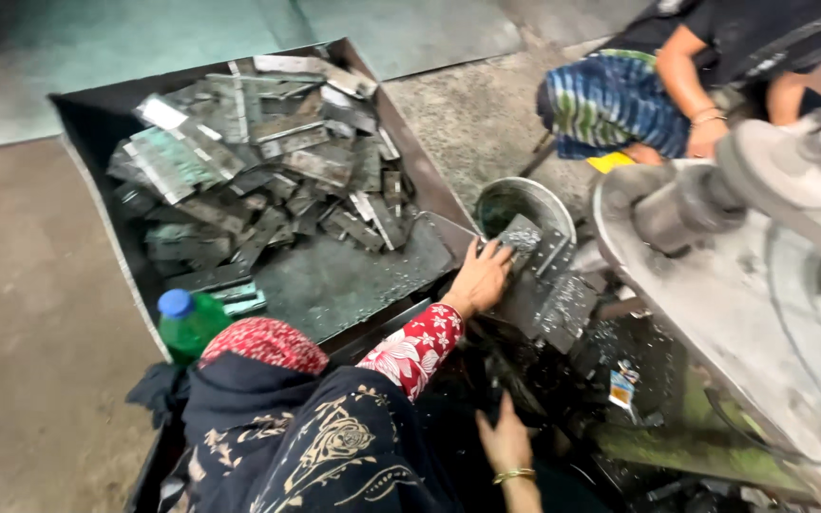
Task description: The person places metal brackets one by one onto a machine jig, activates the press by hand, and then removes the processed pieces to clear the work area.
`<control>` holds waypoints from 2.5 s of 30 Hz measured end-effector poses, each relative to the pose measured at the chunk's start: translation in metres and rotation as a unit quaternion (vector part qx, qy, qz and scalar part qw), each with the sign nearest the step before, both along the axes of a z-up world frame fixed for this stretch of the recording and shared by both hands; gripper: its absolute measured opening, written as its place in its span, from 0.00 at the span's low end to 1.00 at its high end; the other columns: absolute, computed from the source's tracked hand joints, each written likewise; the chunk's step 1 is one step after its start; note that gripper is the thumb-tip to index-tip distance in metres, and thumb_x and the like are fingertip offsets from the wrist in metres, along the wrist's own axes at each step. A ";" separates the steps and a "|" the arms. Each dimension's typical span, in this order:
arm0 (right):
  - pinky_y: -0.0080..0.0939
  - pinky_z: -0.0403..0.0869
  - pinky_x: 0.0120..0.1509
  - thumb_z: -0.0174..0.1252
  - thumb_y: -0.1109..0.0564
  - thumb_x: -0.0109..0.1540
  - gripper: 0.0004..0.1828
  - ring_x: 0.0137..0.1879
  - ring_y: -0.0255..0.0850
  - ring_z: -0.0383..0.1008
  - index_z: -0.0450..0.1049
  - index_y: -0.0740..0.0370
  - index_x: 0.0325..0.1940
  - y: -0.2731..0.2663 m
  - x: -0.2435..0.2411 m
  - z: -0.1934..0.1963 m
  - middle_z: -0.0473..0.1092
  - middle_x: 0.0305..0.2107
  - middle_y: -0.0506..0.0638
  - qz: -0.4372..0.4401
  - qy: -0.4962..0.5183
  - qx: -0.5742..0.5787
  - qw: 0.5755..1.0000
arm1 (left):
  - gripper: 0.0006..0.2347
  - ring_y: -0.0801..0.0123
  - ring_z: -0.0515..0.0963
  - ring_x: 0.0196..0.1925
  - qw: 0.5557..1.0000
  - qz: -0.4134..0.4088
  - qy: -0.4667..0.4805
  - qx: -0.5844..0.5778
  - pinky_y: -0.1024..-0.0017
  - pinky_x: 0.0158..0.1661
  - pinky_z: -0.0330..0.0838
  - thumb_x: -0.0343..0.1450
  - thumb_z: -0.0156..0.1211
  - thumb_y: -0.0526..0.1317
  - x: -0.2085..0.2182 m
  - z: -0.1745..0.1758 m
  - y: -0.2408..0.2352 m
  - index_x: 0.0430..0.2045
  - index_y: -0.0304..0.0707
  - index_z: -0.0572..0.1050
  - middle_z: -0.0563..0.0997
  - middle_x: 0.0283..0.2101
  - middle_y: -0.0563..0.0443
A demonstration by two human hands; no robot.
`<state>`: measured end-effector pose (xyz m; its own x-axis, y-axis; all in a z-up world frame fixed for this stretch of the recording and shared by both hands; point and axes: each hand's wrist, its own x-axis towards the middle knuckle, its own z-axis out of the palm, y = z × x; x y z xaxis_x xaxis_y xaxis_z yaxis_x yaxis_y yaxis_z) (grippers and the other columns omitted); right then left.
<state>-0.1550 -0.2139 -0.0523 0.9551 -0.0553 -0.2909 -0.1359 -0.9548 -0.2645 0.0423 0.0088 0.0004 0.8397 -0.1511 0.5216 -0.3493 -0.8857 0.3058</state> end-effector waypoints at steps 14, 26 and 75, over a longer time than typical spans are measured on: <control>0.53 0.80 0.56 0.59 0.39 0.60 0.37 0.53 0.54 0.81 0.60 0.28 0.74 0.046 0.023 0.118 0.80 0.46 0.55 -0.018 0.085 -0.086 0.992 | 0.13 0.57 0.67 0.62 0.912 0.331 0.214 0.118 0.37 0.61 0.58 0.70 0.54 0.40 -0.028 -0.139 0.201 0.48 0.44 0.79 0.73 0.55 0.49; 0.54 0.78 0.60 0.62 0.39 0.57 0.39 0.55 0.56 0.80 0.60 0.29 0.73 0.031 0.025 0.098 0.79 0.48 0.56 -0.010 0.058 -0.076 0.995 | 0.13 0.48 0.71 0.60 0.886 0.256 0.249 0.297 0.42 0.57 0.63 0.73 0.51 0.43 0.028 -0.157 0.219 0.42 0.43 0.85 0.84 0.48 0.48; 0.54 0.78 0.57 0.61 0.43 0.59 0.37 0.54 0.57 0.79 0.62 0.42 0.73 0.049 0.016 0.116 0.77 0.49 0.58 0.012 0.038 -0.048 0.998 | 0.22 0.36 0.77 0.47 0.850 0.410 0.188 -0.272 0.48 0.45 0.75 0.65 0.59 0.27 -0.069 -0.150 0.167 0.55 0.38 0.69 0.72 0.50 0.31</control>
